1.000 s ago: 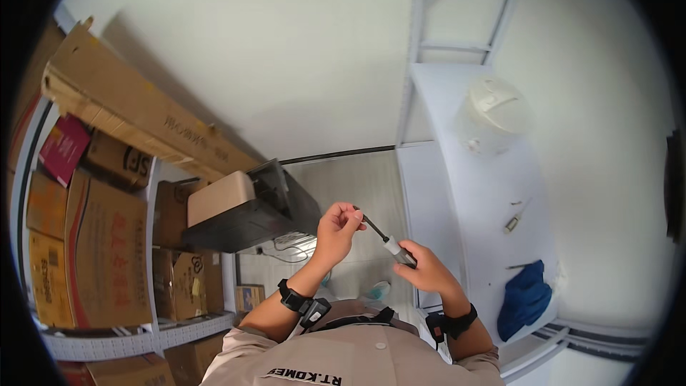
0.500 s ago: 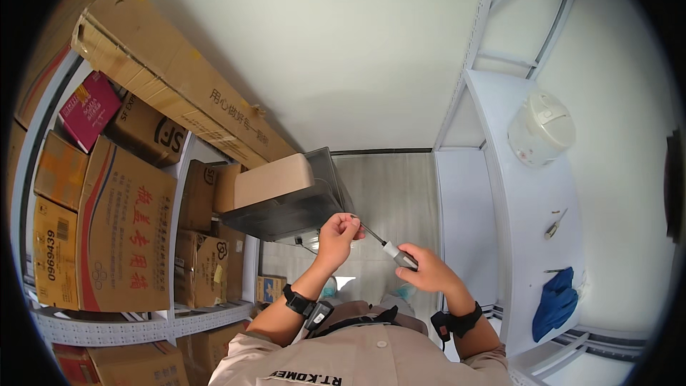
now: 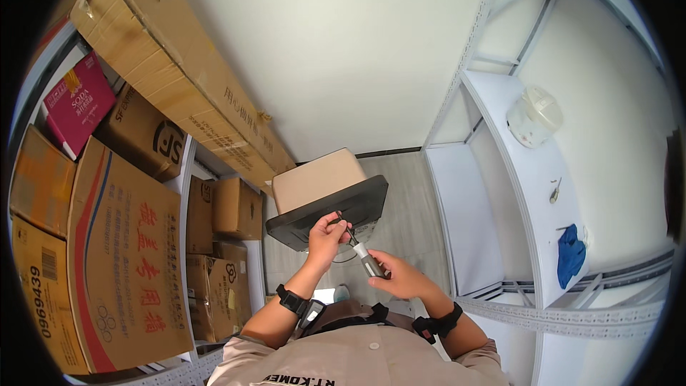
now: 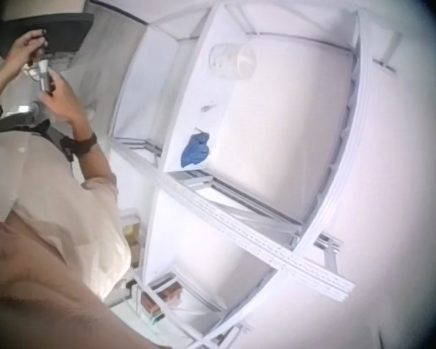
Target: The person uses a screwdriver to tighten screws on the back of a small beige and black electronic device. The person repeatedly inserts and turns the screwdriver to secure the device's casing.
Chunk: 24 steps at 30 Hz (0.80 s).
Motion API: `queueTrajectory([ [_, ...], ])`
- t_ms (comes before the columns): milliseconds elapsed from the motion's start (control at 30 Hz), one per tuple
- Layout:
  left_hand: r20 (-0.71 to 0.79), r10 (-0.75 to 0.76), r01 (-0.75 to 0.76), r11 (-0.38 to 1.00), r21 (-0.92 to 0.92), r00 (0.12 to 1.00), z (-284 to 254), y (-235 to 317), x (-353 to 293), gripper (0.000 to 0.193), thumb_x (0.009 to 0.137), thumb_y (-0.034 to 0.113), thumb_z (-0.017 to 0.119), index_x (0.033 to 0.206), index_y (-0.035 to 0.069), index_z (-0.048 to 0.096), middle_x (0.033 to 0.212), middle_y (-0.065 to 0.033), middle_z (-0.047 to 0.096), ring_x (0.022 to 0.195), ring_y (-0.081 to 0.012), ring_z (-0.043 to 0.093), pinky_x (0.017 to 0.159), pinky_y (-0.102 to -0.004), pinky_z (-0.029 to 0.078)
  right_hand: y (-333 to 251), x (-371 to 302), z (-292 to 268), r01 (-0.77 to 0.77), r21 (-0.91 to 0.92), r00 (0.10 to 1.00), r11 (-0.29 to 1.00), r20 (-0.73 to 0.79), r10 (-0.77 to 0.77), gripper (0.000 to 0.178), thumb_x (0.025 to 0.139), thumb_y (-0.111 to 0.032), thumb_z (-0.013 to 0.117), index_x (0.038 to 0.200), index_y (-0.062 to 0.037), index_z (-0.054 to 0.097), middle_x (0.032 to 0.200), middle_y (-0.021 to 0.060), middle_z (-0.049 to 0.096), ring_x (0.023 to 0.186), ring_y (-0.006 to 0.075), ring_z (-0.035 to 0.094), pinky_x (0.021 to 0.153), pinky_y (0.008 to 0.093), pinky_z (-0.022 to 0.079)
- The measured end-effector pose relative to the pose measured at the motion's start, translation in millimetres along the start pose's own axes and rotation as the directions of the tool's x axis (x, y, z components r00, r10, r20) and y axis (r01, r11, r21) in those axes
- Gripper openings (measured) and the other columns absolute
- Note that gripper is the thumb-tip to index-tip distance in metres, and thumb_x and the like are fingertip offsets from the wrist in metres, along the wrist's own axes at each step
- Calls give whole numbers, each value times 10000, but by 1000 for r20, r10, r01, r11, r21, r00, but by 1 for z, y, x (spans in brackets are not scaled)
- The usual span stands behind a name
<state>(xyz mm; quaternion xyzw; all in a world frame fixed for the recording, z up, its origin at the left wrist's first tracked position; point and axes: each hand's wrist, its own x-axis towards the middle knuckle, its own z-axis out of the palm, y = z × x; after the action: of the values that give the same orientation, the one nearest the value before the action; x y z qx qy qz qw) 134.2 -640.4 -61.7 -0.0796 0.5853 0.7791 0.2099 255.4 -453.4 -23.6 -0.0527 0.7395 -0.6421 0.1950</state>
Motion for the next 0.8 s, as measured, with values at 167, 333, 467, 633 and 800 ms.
queueTrajectory([
  [167,16,-13,13,999,-42,1000,-19,5,1,299,921,105,621,1197,39,531,922,-69,686,679,-78,611,627,-230,519,-6,12,29,0,1,998,1000,-68,0,662,861,-95,678,1423,3,343,1042,69,557,889,133,549,749,300,495],
  [333,31,-33,34,999,-21,999,-30,5,3,321,904,75,635,1201,31,524,931,-72,687,680,-84,613,622,-237,530,3,17,42,6,5,993,1000,-114,-5,676,854,-100,689,1422,20,343,1035,71,563,873,128,554,745,298,495],
  [467,57,-35,35,999,5,998,-28,6,3,332,896,66,642,1202,28,520,921,-66,685,673,-87,611,614,-234,527,2,15,44,-7,46,992,999,-124,13,680,853,-98,690,1424,20,342,1044,71,565,867,127,551,750,297,491],
  [633,83,-26,22,999,49,996,-28,4,5,340,895,65,643,1206,25,514,881,-46,676,668,-88,606,602,-228,513,9,13,47,-15,68,988,998,-153,25,656,850,-82,684,1419,-3,369,1046,57,564,846,115,540,739,288,479],
  [800,72,-15,12,999,44,997,-28,4,7,340,893,63,645,1204,24,514,845,-32,667,665,-88,604,600,-223,507,6,14,50,-24,125,986,992,-161,44,628,849,-69,669,1413,-27,397,1041,41,571,817,98,530,727,281,472],
])
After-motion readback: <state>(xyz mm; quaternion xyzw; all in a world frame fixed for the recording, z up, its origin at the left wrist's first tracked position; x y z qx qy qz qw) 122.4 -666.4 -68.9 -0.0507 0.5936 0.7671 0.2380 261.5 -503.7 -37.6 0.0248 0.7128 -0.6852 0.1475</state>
